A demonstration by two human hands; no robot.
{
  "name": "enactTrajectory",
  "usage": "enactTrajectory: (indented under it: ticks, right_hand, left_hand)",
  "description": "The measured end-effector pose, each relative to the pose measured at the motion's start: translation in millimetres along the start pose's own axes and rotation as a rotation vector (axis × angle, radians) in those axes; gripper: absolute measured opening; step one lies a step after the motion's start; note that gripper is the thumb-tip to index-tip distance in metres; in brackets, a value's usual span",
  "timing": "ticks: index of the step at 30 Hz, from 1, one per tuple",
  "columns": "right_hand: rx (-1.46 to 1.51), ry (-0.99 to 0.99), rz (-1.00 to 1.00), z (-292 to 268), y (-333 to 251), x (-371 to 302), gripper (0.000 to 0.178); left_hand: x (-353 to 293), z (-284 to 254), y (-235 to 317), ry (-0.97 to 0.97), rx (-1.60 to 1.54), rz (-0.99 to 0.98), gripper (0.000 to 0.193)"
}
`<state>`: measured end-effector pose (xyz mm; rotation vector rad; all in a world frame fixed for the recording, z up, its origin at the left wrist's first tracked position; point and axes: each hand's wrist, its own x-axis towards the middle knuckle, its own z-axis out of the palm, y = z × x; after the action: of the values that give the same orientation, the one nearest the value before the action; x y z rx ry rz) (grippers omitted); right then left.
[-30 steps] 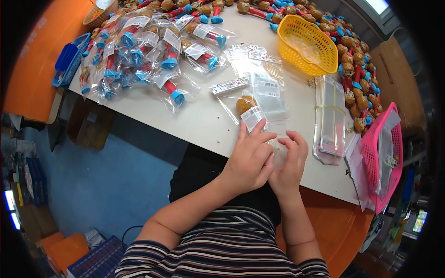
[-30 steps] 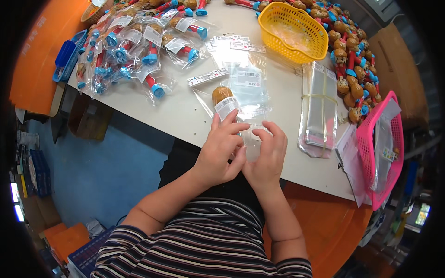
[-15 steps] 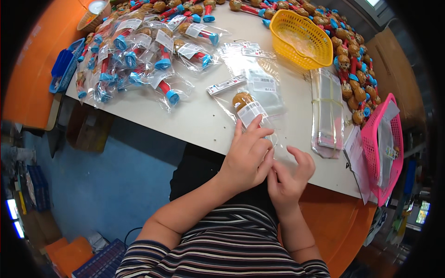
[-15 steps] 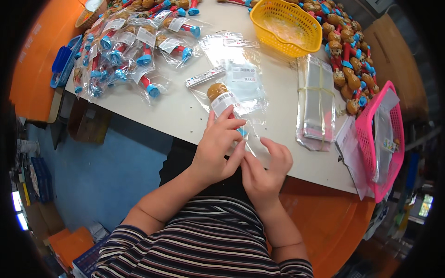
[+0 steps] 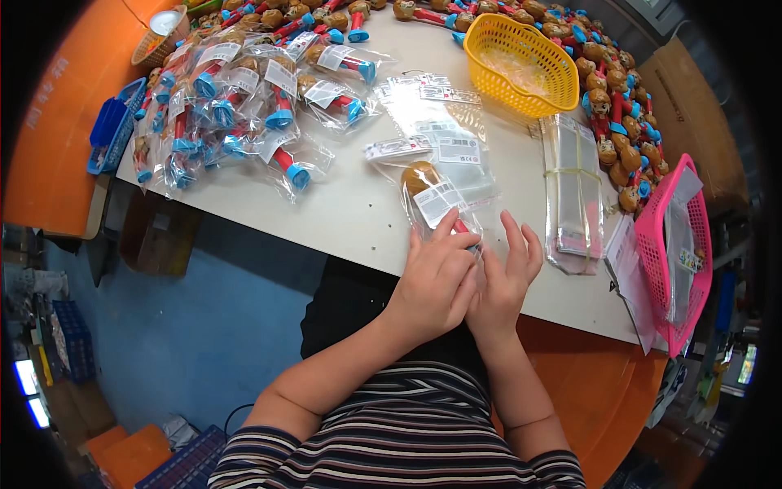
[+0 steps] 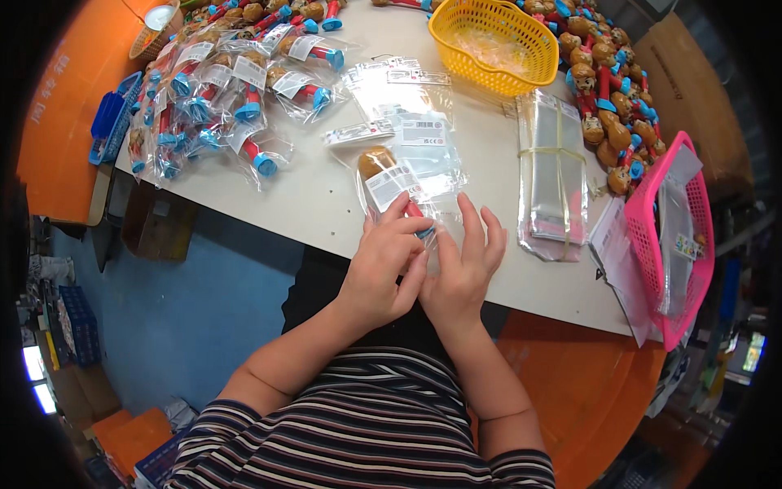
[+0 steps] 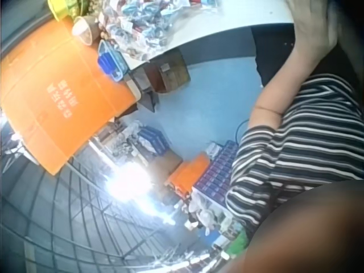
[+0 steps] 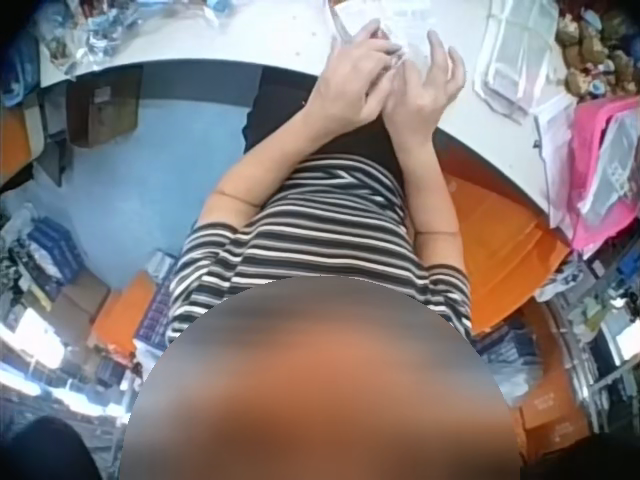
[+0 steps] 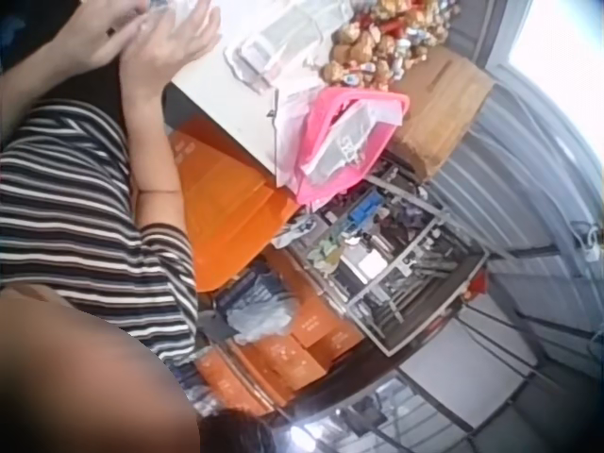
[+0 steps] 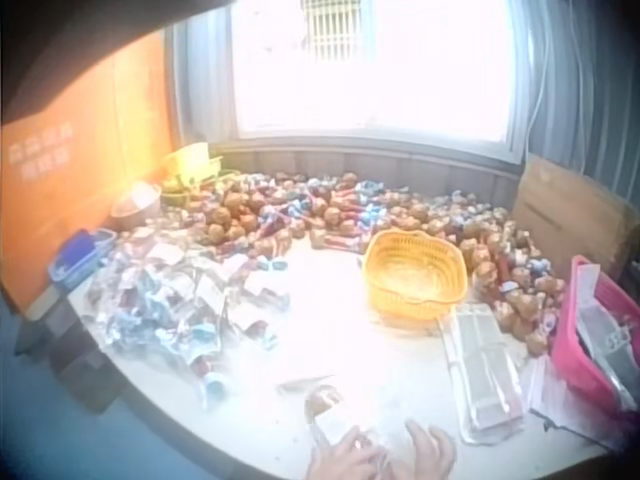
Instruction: Packing small toy figures into plastic bags and placing the packed items into a shipping box.
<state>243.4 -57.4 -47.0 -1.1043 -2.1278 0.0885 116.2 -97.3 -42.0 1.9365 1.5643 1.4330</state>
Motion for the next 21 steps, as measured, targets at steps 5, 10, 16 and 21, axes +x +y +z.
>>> enactTrajectory:
  ticks: [5,10,16,21]
  right_hand:
    - [0.135,-0.054,0.043,6.3,2.9,-0.5,0.028]
    - [0.045,-0.099,0.07,8.7,-2.7,3.7,0.028]
    - [0.21,-0.127,0.05,-5.0,-2.5,4.4,0.026]
    - [0.867,-0.208,0.827,-23.2,-1.1,8.8,0.013]
  left_hand:
    - [1.3,0.4,-2.5,0.004,-0.082,0.01,0.013]
    - [0.9,-3.8,-5.5,-0.003,-0.077,0.046,0.015]
    - [-3.6,-15.0,-14.5,0.045,-0.033,-0.024,0.018]
    - [-8.4,-26.1,-4.6,-0.015,0.208,-0.07,0.022]
